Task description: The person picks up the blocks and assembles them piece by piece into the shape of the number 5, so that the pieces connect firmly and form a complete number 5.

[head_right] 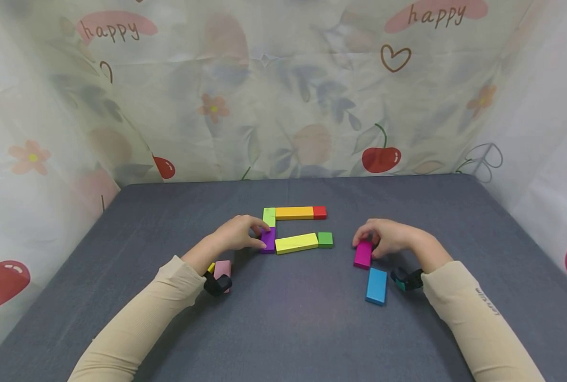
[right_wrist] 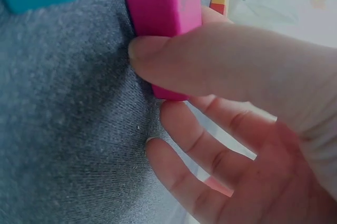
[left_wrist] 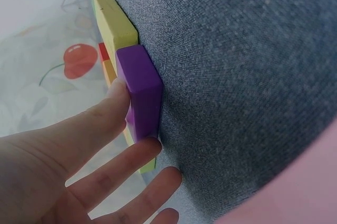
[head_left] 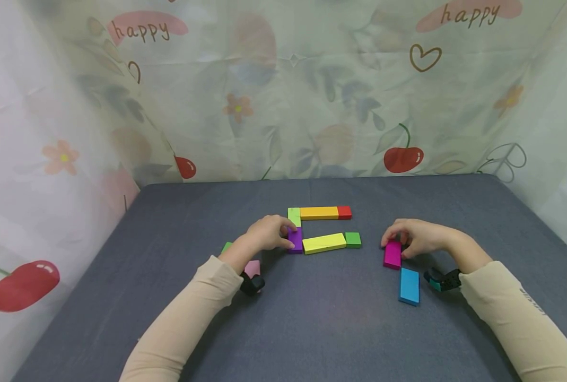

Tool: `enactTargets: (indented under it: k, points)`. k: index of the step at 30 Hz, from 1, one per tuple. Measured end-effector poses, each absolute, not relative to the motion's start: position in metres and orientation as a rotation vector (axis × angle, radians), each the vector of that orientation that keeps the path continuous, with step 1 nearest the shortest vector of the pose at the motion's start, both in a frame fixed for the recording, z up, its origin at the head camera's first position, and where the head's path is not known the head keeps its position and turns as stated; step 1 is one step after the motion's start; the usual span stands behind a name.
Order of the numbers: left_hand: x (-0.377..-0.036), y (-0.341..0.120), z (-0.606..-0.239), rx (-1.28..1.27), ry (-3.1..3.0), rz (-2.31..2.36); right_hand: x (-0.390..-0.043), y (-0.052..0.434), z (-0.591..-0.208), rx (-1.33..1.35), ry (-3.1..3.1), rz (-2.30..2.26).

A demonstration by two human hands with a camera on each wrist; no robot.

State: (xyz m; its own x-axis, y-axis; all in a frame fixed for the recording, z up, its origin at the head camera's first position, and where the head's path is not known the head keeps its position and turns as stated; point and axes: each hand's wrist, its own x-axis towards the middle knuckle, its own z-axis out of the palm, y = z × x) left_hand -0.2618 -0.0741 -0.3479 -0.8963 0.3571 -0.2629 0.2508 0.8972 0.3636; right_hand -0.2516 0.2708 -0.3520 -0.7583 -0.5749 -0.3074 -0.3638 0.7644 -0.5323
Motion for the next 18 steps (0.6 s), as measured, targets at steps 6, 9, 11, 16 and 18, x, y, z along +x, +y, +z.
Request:
enactTargets:
  k: [6, 9, 11, 16, 18]
  points:
    - [-0.2625, -0.0740, -0.3484, 0.452, 2.739, 0.461, -0.2526, 0.2715, -0.3516, -0.726, 2.494, -0.620]
    - [-0.2627, -0.0739, -0.3487, 0.452, 2.739, 0.459, -0.2528, 0.2719, -0.3512, -0.726, 2.496, -0.623]
    - [-0.2624, -0.0739, -0.3487, 0.453, 2.739, 0.458, -0.2527, 0.2721, -0.3508, -0.729, 2.499, -0.626]
    - [-0.2613, -0.0740, -0.3476, 0.455, 2.742, 0.455, -0.2532, 0.2726, -0.3504, -0.743, 2.499, -0.641]
    - [-0.2611, -0.0739, -0.3472, 0.456, 2.743, 0.453, -0.2539, 0.2727, -0.3506, -0.753, 2.501, -0.643]
